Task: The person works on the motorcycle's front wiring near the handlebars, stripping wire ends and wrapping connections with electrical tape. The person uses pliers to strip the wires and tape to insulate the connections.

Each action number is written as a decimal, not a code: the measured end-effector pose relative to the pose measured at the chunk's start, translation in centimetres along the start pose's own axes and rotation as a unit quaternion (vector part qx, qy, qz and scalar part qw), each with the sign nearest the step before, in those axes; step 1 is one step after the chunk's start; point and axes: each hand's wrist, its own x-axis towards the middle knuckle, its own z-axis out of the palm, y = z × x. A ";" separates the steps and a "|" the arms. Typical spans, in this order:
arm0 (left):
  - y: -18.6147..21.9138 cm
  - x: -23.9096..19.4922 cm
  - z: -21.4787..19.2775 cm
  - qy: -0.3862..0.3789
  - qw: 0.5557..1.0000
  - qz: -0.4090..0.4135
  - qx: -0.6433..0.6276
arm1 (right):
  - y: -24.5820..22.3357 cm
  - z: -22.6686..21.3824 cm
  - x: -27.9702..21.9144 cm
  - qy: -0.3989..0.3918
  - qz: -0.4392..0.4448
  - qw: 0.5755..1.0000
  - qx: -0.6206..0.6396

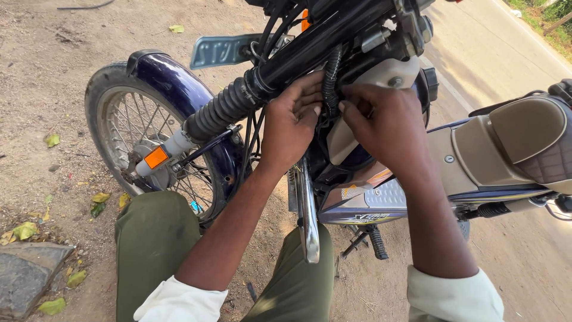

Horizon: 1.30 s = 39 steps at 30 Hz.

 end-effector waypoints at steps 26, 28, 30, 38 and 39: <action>-1.1 0.2 -0.3 -0.041 0.991 -0.053 -0.116 | -4.7 8.9 -1.2 0.324 0.339 0.845 0.256; -1.2 0.3 -0.3 -0.042 0.992 -0.055 -0.106 | -4.3 9.4 -1.2 0.333 0.301 0.857 0.253; -1.1 0.4 -0.3 -0.041 0.993 -0.057 -0.092 | -4.1 10.3 -1.6 0.352 0.246 0.873 0.231; -0.5 0.7 -0.6 -0.041 0.986 -0.102 -0.126 | -3.2 12.3 -2.4 0.332 0.094 0.937 0.056; -0.5 0.6 -0.6 -0.041 0.987 -0.102 -0.115 | -3.2 12.4 -2.6 0.325 0.088 0.940 0.051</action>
